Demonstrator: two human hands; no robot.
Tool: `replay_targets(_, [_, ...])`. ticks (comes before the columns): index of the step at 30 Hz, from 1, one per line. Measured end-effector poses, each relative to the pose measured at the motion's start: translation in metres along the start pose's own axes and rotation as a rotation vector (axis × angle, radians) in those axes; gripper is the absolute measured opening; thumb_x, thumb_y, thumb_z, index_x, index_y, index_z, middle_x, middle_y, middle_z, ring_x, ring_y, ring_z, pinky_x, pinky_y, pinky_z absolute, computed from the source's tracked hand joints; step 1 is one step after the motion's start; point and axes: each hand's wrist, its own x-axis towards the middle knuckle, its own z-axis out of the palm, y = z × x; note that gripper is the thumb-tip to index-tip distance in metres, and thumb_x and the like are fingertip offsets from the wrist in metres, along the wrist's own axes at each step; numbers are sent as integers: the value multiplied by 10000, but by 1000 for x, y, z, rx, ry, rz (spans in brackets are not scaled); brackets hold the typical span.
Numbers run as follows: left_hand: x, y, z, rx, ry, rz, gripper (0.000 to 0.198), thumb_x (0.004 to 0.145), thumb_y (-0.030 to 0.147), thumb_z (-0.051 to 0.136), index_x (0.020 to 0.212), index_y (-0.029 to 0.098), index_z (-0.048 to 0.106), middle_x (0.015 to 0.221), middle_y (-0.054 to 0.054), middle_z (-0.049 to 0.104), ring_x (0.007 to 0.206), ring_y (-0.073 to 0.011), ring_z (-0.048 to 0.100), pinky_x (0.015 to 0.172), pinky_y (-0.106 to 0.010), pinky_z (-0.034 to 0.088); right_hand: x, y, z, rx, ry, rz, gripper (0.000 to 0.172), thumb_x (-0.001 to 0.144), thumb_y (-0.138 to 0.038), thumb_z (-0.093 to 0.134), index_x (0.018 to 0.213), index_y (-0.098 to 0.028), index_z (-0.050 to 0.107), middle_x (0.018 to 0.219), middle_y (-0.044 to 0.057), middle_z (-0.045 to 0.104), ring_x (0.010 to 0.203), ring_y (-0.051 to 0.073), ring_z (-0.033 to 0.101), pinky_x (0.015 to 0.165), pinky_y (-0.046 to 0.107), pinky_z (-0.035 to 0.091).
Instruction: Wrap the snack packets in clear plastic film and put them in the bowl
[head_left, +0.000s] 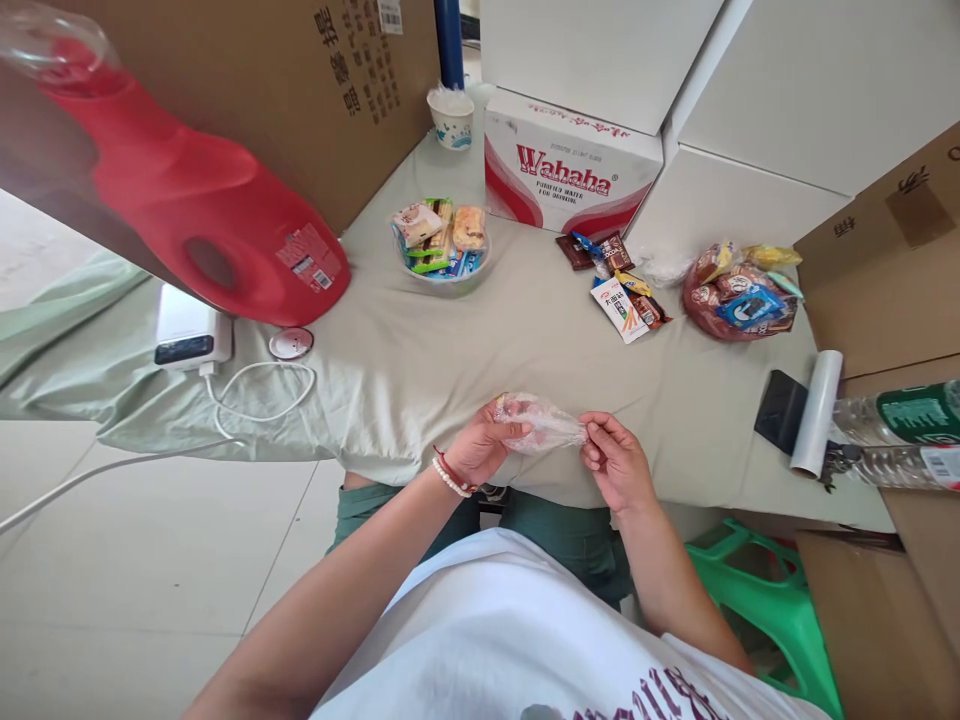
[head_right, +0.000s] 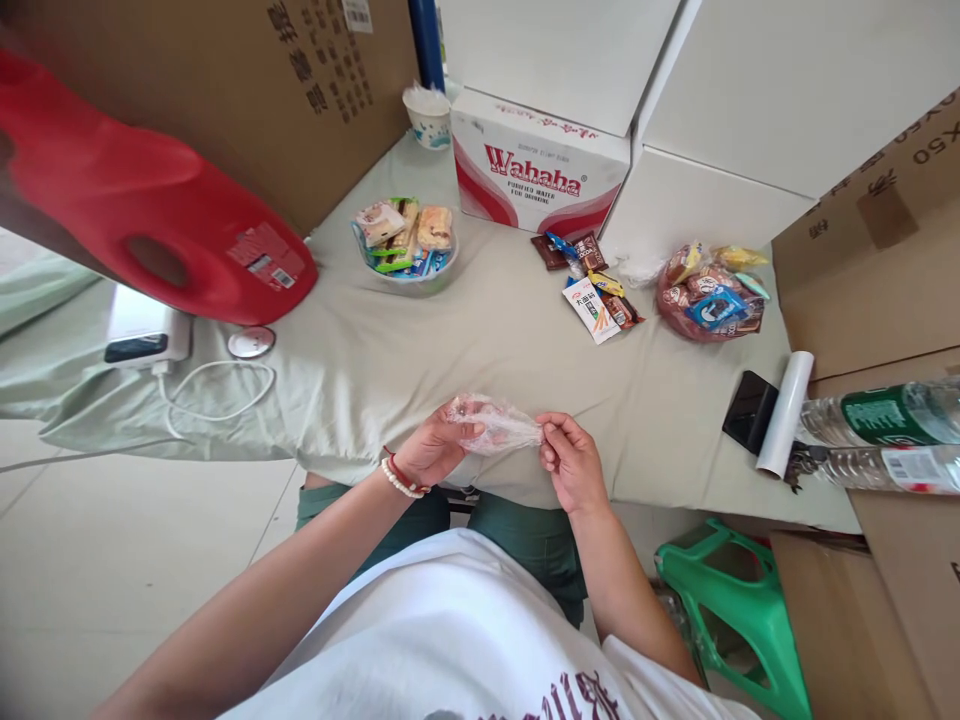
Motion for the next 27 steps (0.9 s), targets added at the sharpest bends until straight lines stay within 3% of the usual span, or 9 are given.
replay_targets(4, [0,0,-2,-42,-37,-27,424,564,100,957,870,185,675,1107,-36,752,924,-187,719,797,-325,607,0,-4,-14,-37,92,-86,365,694,-455,907,908,-207,747,670,-47,498,535,52,393,452,171,305])
replay_targets(10, [4,5,-12,94,62,-12,458,579,192,999,965,175,752,855,17,673,709,-68,601,637,-183,476,4,-9,-33,-134,183,-227,349,756,-503,849,945,-231,739,705,-28,536,583,84,433,500,206,353])
replay_targets(13, [2,8,-10,179,97,-21,427,568,339,1023,793,143,717,788,15,628,658,-52,521,583,-180,409,10,-15,-43,-500,181,-262,377,840,-576,739,975,-224,747,819,29,609,684,149,535,592,287,473])
replay_targets(16, [-1,6,-3,242,106,2,502,529,441,1027,721,151,664,736,31,575,634,-54,465,565,-193,367,15,-31,-39,-964,205,-510,470,917,-628,623,1078,-209,763,1191,148,650,1069,287,625,915,481,553])
replay_targets(18, [-2,3,3,312,84,-3,540,527,517,1009,711,156,651,713,36,551,626,-60,446,565,-205,356,19,-42,-27,-1143,72,-703,524,954,-620,597,1275,-225,718,1374,167,608,1337,340,524,1121,556,451])
replay_targets(20, [-4,1,7,381,56,0,565,552,598,968,704,164,638,698,37,535,622,-69,435,573,-221,357,24,-51,-9,-1232,-220,-762,533,969,-584,619,1385,-253,663,1314,141,672,1438,334,453,1192,553,386])
replay_targets(23, [-6,0,6,564,12,15,543,591,623,919,740,179,645,674,47,511,619,-87,425,580,-244,348,34,-53,12,-1241,-544,-654,337,998,-517,602,1129,-250,758,947,91,737,1183,298,623,1028,462,499])
replay_targets(25, [-8,1,0,772,8,22,482,588,545,923,727,187,632,639,66,469,603,-90,391,565,-249,310,39,-52,16,-1180,-533,-549,327,1014,-486,566,964,-223,753,843,57,705,878,223,648,826,362,517])
replay_targets(27, [-11,2,-7,928,41,40,411,601,462,909,698,194,613,616,78,430,591,-90,359,556,-252,281,40,-50,14,-1091,-427,-444,336,999,-497,577,944,-206,737,797,21,667,701,161,566,681,299,453])
